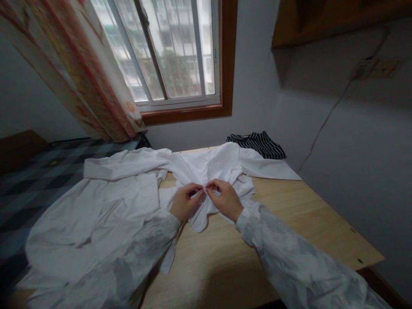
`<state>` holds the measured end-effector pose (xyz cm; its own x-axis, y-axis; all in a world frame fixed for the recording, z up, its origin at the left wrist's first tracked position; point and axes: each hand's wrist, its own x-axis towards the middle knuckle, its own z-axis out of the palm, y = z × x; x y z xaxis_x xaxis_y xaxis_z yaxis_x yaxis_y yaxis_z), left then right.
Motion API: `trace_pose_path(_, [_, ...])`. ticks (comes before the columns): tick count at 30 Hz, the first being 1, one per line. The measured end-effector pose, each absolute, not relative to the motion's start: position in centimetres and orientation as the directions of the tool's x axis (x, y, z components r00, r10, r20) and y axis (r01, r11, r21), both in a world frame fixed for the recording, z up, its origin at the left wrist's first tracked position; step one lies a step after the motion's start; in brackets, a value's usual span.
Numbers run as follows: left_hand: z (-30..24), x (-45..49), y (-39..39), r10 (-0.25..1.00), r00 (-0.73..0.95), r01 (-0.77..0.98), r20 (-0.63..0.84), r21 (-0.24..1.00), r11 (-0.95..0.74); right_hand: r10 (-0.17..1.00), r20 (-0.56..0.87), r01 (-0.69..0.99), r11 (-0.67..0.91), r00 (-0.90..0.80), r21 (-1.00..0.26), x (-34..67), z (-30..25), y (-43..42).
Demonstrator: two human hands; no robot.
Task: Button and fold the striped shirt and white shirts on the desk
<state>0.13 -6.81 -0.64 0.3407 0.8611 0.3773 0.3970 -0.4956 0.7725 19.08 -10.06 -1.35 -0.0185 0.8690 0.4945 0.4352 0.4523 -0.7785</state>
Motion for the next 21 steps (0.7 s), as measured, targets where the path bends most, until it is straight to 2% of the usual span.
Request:
trace_pose_path(7, [-1.23, 0.18, -6.54, 0.907, 0.307, 0.388, 0.288, 0.833, -0.395, 0.873, 0.486, 0.424, 0.455, -0.038, -0.783, 19.05, -1.51, -10.04])
trace_pose_path(14, [-1.05, 0.11, -6.43, 0.928, 0.262, 0.364, 0.264, 0.864, -0.348, 0.876, 0.482, 0.471, 0.413, 0.03, -0.78, 18.93, -1.7, -10.15])
trace_pose_path(17, [-0.87, 0.08, -6.43, 0.932, 0.255, 0.337, 0.259, 0.879, -0.337, 0.853, 0.522, 0.557, 0.427, 0.014, -0.712, 18.94, -1.65, -10.36])
trace_pose_path(21, [-0.64, 0.02, -6.48, 0.932, 0.266, 0.309, 0.245, 0.894, -0.324, 0.795, 0.602, 0.684, 0.48, -0.075, -0.549, 19.01, -1.36, -10.65])
